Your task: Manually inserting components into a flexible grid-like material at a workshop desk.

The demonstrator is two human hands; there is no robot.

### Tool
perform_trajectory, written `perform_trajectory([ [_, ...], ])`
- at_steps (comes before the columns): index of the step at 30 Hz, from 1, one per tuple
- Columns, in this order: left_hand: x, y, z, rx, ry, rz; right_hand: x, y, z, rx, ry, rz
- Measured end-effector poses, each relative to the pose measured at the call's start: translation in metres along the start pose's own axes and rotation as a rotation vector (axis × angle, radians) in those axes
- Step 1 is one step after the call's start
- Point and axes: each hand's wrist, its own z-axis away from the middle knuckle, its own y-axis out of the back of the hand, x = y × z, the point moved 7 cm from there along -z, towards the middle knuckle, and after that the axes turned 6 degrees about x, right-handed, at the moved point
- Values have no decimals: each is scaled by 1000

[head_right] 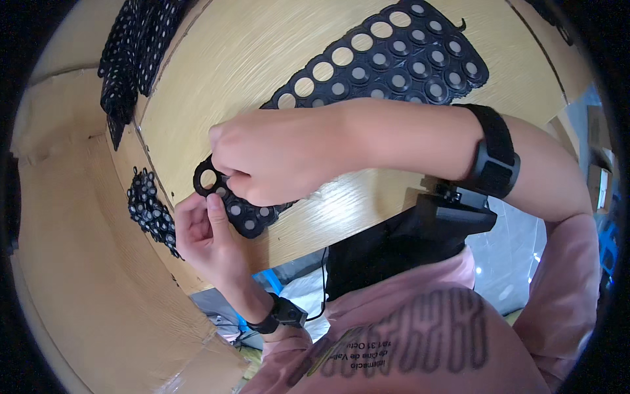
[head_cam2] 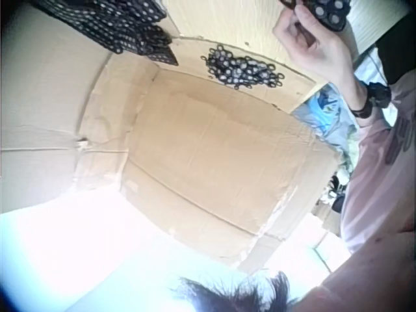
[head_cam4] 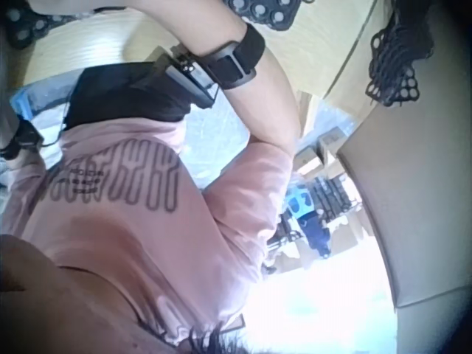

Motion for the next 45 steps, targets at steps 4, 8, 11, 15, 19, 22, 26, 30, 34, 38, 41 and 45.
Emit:
perform_trajectory([
  [4,-10,2,-7,-23,52,89,6,8,-3,-97,-146,-128],
  [8,-18,-2,-10,-70,149,195,16,31,2,-70,-302,-275],
  [11,-21,-9,-8,-118,287,302,19,29,3,-111,-344,-316],
  [15,-12,-14,-8,-258,316,188,17,26,0,-129,-269,-259],
  [19,-12,-18,-9,-216,345,183,17,26,2,-143,-217,-225],
  [22,-9,-22,-9,-187,311,199,16,26,1,-125,-191,-215],
  [26,-8,-22,-8,-163,273,217,12,28,0,-115,-141,-131],
  [30,-8,-23,-5,-137,246,221,13,26,1,-141,-172,-109],
  [34,-2,-24,-4,-86,142,222,13,25,1,-123,-141,-110],
  [38,1,-26,-4,-46,114,218,17,22,1,-109,-154,-59],
  [41,3,-27,-6,-49,90,142,19,22,2,-81,-171,-96],
  [45,5,-27,-5,5,45,114,17,22,1,-54,-96,-34],
])
